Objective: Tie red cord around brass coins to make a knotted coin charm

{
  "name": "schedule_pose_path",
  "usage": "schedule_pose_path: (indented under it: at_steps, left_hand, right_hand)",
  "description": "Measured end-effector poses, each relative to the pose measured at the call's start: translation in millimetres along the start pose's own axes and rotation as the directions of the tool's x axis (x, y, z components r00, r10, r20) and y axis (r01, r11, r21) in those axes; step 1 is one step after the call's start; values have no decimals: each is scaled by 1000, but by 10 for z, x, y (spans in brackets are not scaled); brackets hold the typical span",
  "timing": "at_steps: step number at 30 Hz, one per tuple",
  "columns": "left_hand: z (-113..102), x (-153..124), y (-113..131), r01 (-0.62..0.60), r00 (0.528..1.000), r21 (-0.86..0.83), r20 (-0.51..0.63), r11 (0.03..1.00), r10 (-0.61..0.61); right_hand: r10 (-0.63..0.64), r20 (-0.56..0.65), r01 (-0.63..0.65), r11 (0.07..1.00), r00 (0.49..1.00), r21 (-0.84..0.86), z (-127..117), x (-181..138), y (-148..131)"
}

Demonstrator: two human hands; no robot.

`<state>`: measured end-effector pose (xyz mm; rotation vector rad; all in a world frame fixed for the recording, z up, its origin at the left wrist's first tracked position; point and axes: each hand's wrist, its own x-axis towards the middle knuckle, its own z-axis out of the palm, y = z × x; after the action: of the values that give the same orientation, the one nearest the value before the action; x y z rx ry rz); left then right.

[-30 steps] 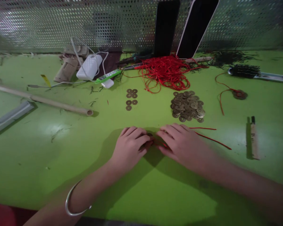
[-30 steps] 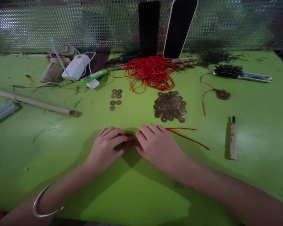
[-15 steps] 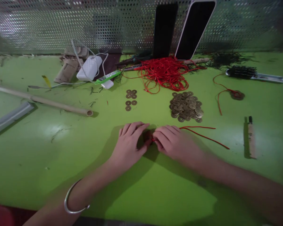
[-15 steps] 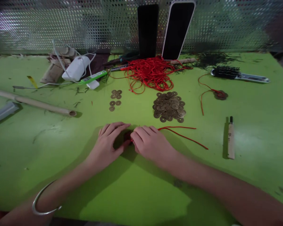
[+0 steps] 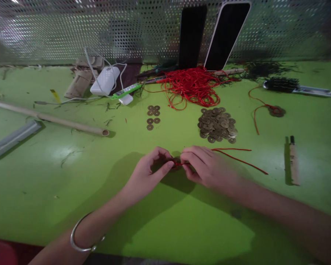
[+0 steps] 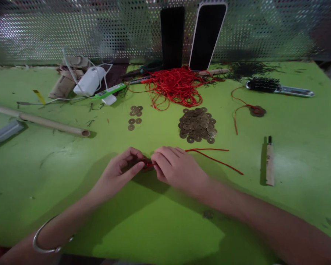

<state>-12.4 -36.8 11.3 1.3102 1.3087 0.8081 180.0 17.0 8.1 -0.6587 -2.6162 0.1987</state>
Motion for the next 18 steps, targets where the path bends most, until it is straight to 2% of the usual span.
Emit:
schedule_pose_path:
  at_steps: [4,10,18]
  left_hand:
    - [-12,-6,6,-13,999,-79,-43,997,10]
    - [-3,-22,21,-18,993,-35,-120,999,14]
    - [42,-36,26,95,995,-206,62,974,-84]
  right_hand:
    - [11,2,-11,999,1000,38,1,-10,-14]
    - [-2,-22,2,1000,1000,29,-3,-20,-35]
    - [15,-49,-11,995,999,99,-24,-26,-37]
